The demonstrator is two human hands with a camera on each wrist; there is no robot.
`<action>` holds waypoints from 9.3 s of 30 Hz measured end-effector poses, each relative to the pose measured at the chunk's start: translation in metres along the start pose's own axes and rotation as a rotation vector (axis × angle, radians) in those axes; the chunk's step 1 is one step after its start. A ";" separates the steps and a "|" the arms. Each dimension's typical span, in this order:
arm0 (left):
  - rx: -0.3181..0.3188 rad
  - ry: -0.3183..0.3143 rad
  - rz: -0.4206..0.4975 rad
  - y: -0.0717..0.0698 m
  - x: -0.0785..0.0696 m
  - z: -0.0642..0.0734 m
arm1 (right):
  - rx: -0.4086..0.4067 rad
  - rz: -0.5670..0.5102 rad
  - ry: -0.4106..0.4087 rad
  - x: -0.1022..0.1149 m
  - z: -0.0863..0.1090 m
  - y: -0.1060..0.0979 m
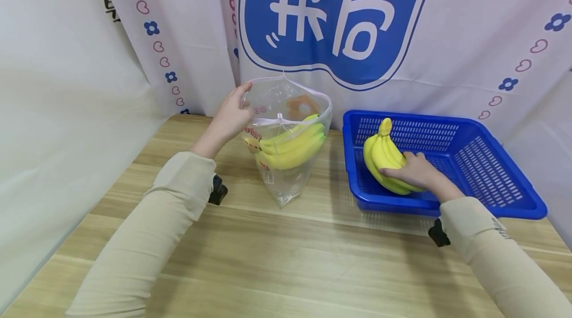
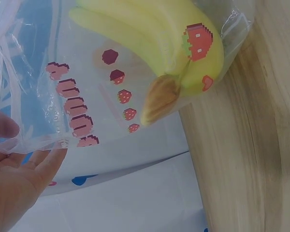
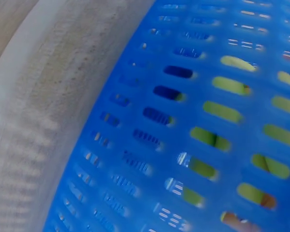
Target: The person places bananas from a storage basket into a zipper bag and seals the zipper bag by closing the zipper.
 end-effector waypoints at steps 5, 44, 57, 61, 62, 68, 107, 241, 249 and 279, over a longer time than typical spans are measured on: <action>0.006 -0.006 0.006 0.000 0.000 0.001 | -0.041 0.000 0.004 0.000 -0.001 -0.002; 0.025 -0.030 0.020 0.002 0.000 0.004 | 0.187 -0.097 0.006 -0.016 0.003 -0.001; 0.024 -0.022 0.006 0.002 -0.001 0.002 | 0.034 -0.106 0.037 -0.015 0.006 -0.011; 0.026 -0.028 0.017 0.002 -0.001 0.003 | 0.003 -0.088 0.070 -0.017 0.007 -0.013; 0.027 -0.031 0.020 0.002 0.000 0.003 | -0.005 -0.096 0.077 -0.018 0.008 -0.014; 0.027 -0.031 0.020 0.003 -0.001 0.002 | -0.045 -0.245 0.116 -0.026 0.013 -0.015; 0.024 -0.007 0.000 0.006 -0.006 0.004 | -0.607 -0.759 0.020 0.043 0.039 -0.095; 0.023 -0.026 -0.011 0.006 0.003 0.003 | -0.271 -0.785 -0.115 0.183 -0.004 -0.046; -0.013 -0.021 0.012 0.004 0.002 0.003 | -0.414 -0.771 -0.174 0.188 -0.001 -0.055; -0.008 -0.021 0.004 0.016 0.005 0.001 | -0.360 -0.537 -0.246 0.191 -0.004 -0.055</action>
Point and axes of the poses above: each hand's wrist, its own z-axis away from the middle knuckle, its own y-axis out of the palm, x = y × z, the point moved 6 cm from there along -z, towards the middle knuckle, and after that the axes turned 7 degrees about x, right-handed, at the moved point
